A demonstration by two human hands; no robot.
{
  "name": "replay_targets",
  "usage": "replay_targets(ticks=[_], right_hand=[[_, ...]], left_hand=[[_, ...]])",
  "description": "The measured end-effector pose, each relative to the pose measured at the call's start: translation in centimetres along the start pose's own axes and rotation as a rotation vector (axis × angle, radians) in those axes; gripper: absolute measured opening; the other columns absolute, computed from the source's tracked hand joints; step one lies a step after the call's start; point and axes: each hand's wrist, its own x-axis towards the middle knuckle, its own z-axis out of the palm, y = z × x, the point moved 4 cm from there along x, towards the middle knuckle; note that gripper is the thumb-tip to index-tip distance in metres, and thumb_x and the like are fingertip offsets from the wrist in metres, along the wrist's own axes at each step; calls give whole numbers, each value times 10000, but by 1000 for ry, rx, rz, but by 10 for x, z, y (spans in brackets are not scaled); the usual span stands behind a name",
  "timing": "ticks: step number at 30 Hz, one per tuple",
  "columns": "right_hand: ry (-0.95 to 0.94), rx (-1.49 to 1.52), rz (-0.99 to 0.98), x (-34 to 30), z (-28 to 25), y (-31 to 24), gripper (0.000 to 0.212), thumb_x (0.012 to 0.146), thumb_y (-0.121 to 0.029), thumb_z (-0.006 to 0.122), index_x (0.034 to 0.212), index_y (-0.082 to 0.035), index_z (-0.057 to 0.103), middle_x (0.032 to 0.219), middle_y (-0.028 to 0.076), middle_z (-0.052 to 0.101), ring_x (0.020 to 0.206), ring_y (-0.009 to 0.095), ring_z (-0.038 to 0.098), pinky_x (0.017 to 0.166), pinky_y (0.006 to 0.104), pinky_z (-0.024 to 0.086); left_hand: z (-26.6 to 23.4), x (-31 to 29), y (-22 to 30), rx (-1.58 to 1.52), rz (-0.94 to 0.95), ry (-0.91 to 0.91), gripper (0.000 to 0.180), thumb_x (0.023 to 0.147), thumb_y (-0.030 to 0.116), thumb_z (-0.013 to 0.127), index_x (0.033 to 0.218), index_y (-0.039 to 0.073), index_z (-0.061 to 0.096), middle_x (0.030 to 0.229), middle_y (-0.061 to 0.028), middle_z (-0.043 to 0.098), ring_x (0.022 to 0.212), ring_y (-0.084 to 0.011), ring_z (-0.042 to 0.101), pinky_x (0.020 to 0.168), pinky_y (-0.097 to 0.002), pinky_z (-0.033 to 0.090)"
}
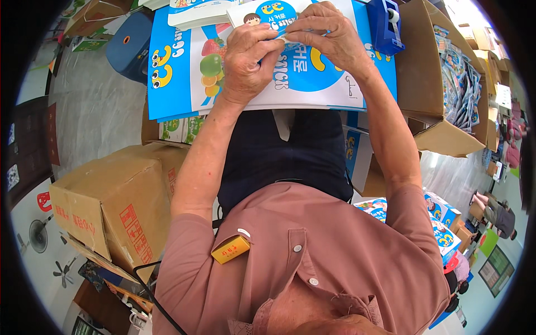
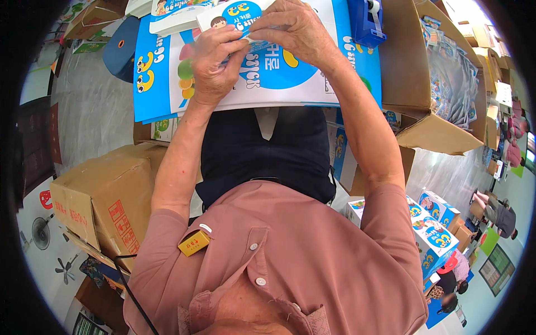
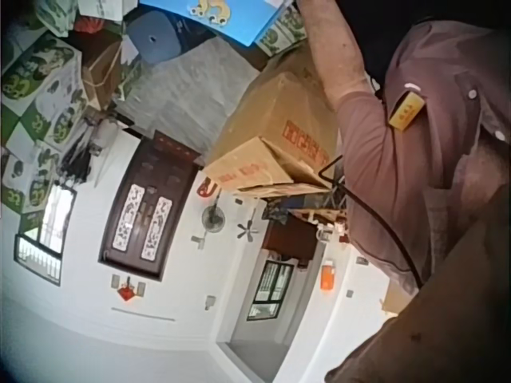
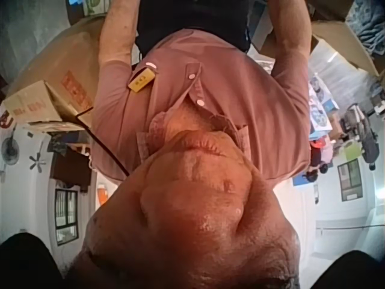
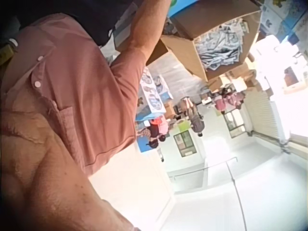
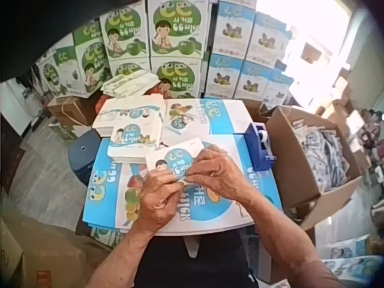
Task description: Packaging small plastic-wrapped items into cardboard display boxes.
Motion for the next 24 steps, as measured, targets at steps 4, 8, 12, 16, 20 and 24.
replay_targets(ticks=[4,8,12,16,20,24], right_hand=[[-41,-147,118,10,-2,-18,189,820,-143,825,981,-61,770,941,88,697,906,257,632,847,397,483],[-111,-276,371,10,-5,-8,227,826,-131,819,1024,-55,740,962,110,684,941,262,639,867,401,488],[243,274,411,-20,5,19,219,835,-111,808,1029,-55,722,1007,133,678,1051,273,630,927,413,491],[391,280,763,-26,-8,10,216,840,-99,802,1049,-78,750,1140,158,665,1256,316,564,1038,444,466],[126,-293,208,-23,-14,-32,238,834,-103,809,1071,-117,789,1263,179,638,1320,351,513,1074,468,430],[-2,-606,33,-24,1,-18,242,846,-218,821,1088,-217,819,1296,2,689,1326,239,542,1100,434,460]], left_hand=[[-3,-4,-2,5,-11,-8,179,792,39,824,932,128,759,1047,-20,725,1089,-242,660,1011,-403,494],[-2,-1,-1,6,-9,-21,178,786,34,825,922,124,753,1039,-22,726,1087,-239,664,1008,-402,496],[-2,0,2,-16,-7,-25,190,777,32,832,919,121,741,1036,-25,731,1086,-237,672,1005,-402,497],[-5,2,-1,-25,-21,-18,214,768,30,840,930,118,731,1043,-29,738,1084,-241,680,1000,-402,500],[-8,4,-1,-26,-20,-21,233,764,26,843,947,114,727,1058,-36,743,1088,-250,682,995,-401,505],[-8,7,2,-22,-25,-51,242,767,16,838,962,107,728,1061,-46,745,1102,-259,680,991,-402,510]])
